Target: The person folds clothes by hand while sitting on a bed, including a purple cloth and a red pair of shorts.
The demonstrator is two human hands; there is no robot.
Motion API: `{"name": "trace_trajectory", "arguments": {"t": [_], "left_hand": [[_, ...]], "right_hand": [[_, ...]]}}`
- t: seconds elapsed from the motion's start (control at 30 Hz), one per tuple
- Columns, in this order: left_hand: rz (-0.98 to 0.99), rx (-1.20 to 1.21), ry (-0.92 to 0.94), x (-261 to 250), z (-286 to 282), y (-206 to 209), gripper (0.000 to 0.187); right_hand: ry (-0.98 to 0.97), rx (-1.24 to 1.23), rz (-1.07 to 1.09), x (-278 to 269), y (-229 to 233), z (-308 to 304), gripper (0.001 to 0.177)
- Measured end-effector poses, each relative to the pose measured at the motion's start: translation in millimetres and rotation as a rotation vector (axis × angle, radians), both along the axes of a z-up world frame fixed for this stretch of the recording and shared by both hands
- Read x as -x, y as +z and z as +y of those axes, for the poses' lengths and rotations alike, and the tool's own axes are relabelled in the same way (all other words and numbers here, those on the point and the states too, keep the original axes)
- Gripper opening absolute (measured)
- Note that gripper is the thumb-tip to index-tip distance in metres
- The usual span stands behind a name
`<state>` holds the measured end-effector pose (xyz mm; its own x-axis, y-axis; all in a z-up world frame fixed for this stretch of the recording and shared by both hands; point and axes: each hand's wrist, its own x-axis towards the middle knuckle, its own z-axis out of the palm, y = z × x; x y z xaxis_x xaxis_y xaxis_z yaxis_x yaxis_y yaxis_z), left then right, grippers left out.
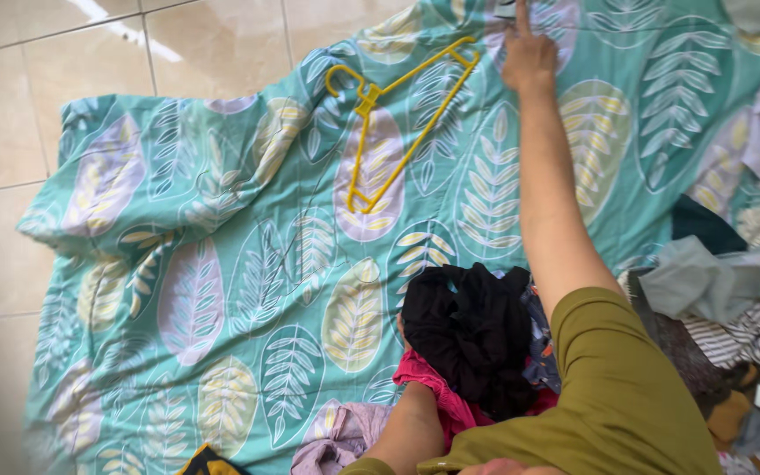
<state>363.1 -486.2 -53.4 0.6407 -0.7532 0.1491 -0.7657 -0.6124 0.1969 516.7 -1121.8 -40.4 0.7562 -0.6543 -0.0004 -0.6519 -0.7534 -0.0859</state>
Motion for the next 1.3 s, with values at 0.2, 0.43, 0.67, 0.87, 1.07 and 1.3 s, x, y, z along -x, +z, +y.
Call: {"name": "trace_trajectory", "arguments": {"t": [0.2,0.43,0.67,0.87,1.07,1.3], "left_hand": [[0.015,0.045,0.017,0,-11,-1,0.042],[0.035,0.056,0.031,15,-30,-12,0.042],[-0.014,0.014,0.011,17,-20,-32,0.042],[-0.027,0.0,-0.034,34,-7,-59,0.042],[-0.026,0.028,-0.141,40,-32,-75,0.042],[0.001,0.023,-0.28,64,-12,-79,0.042]], "right_hand": [[0.013,-0.122,-0.074,7,-3,-10,0.082],[-0.002,-0.106,-0.047,13,-3,2,0.081],[0.16,-0.315,-0.367,96,-30,42,0.057],[0.247,-0.706,-0.467,275,-51,142,0.055],[-0.002,-0.873,-0.502,430,-45,329,0.036],[-0.129,-0.702,-0.646,436,-54,423,0.037]]}}
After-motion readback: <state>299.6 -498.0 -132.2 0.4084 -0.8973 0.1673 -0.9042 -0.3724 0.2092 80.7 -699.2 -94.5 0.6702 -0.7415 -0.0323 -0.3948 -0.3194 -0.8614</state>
